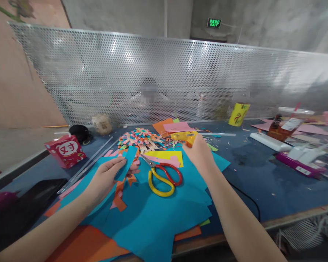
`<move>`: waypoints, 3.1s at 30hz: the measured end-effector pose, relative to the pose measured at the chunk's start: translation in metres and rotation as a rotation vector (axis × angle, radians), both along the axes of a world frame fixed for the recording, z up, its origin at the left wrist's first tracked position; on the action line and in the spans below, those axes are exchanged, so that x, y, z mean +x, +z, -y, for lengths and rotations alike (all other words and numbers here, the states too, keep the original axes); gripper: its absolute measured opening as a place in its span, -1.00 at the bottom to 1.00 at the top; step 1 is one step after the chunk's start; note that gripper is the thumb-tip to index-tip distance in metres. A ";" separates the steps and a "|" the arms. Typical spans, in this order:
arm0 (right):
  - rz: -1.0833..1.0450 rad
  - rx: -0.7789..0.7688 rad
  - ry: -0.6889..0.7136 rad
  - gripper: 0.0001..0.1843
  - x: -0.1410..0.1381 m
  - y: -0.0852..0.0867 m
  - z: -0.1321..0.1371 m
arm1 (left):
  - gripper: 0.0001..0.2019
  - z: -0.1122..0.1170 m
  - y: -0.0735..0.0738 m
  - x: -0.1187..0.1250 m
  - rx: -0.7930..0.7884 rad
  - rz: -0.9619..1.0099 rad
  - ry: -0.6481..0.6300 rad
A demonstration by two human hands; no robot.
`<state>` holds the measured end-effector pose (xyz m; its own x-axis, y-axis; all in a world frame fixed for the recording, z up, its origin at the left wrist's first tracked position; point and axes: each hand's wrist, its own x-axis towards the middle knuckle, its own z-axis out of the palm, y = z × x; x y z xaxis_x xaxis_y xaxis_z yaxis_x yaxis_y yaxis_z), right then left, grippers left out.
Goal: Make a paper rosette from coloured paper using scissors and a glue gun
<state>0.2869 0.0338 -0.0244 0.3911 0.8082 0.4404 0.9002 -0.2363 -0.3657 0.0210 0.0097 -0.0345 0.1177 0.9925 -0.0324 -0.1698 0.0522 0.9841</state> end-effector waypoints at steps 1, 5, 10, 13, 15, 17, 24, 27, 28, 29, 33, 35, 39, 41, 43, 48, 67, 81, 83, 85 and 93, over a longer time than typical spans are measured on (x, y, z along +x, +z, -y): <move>-0.018 -0.043 -0.031 -0.61 0.009 -0.002 -0.003 | -0.76 0.000 0.000 0.001 -0.012 -0.005 0.009; -0.049 -0.152 -0.112 -0.63 0.038 -0.014 -0.014 | -0.76 0.002 0.002 0.003 -0.036 -0.033 0.029; -0.104 -0.281 -0.181 -0.69 0.051 -0.028 -0.021 | -0.74 0.003 0.003 0.003 -0.025 -0.042 0.026; -0.117 -0.285 -0.215 -0.67 0.049 -0.025 -0.020 | -0.71 0.001 0.002 0.001 -0.002 -0.054 0.026; -0.102 -0.247 -0.246 -0.56 0.041 -0.017 -0.016 | -0.68 0.000 -0.001 0.000 0.025 -0.058 0.021; -0.069 -0.185 -0.227 -0.46 0.026 -0.007 -0.011 | -0.67 -0.001 -0.002 -0.002 0.048 -0.062 0.010; -0.116 -0.111 0.571 -0.74 -0.080 0.012 0.022 | -0.69 0.001 0.003 -0.004 0.146 -0.078 0.012; -0.389 -0.020 0.892 -0.76 -0.117 0.010 0.032 | -0.71 -0.002 0.005 -0.008 0.199 -0.119 0.118; -0.456 0.003 0.929 -0.76 -0.124 0.009 0.032 | -0.72 -0.003 0.005 -0.009 0.209 -0.118 0.149; -0.512 0.019 0.948 -0.76 -0.129 0.008 0.032 | -0.73 -0.004 0.005 -0.010 0.218 -0.106 0.167; -0.740 0.021 0.939 -0.75 -0.134 0.001 0.024 | -0.75 -0.005 0.004 -0.011 0.226 -0.093 0.119; -0.867 0.015 0.931 -0.74 -0.135 -0.004 0.022 | -0.75 -0.004 0.000 -0.008 0.226 -0.112 0.047; -1.055 0.011 0.926 -0.78 -0.136 -0.012 0.022 | -0.75 -0.003 -0.006 -0.004 0.242 -0.166 -0.056; -1.073 0.042 0.890 -0.77 -0.133 -0.015 0.021 | -0.75 -0.005 -0.003 -0.007 0.305 -0.269 -0.050; -1.070 0.075 0.832 -0.78 -0.128 -0.016 0.018 | -0.71 -0.009 0.003 -0.016 0.392 -0.419 -0.019; -1.177 0.036 0.704 -0.76 -0.113 -0.017 0.011 | -0.54 -0.026 0.011 -0.043 0.261 -1.252 0.294; -1.391 -0.074 0.758 -0.80 -0.116 -0.021 0.018 | -0.53 -0.044 0.003 -0.050 0.076 -0.586 0.286; -1.660 0.274 0.720 -0.74 -0.111 0.000 0.022 | -0.71 -0.021 0.031 -0.038 0.172 0.283 0.076; -1.721 0.285 0.785 -0.76 -0.110 0.004 0.025 | -0.70 -0.020 0.027 -0.038 0.161 0.222 0.102; -1.731 0.227 0.857 -0.78 -0.112 0.005 0.028 | -0.65 -0.018 0.023 -0.035 0.136 0.161 0.127; -1.450 0.047 0.950 -0.87 -0.123 -0.012 0.033 | -0.54 -0.009 0.018 -0.015 0.305 -0.099 0.139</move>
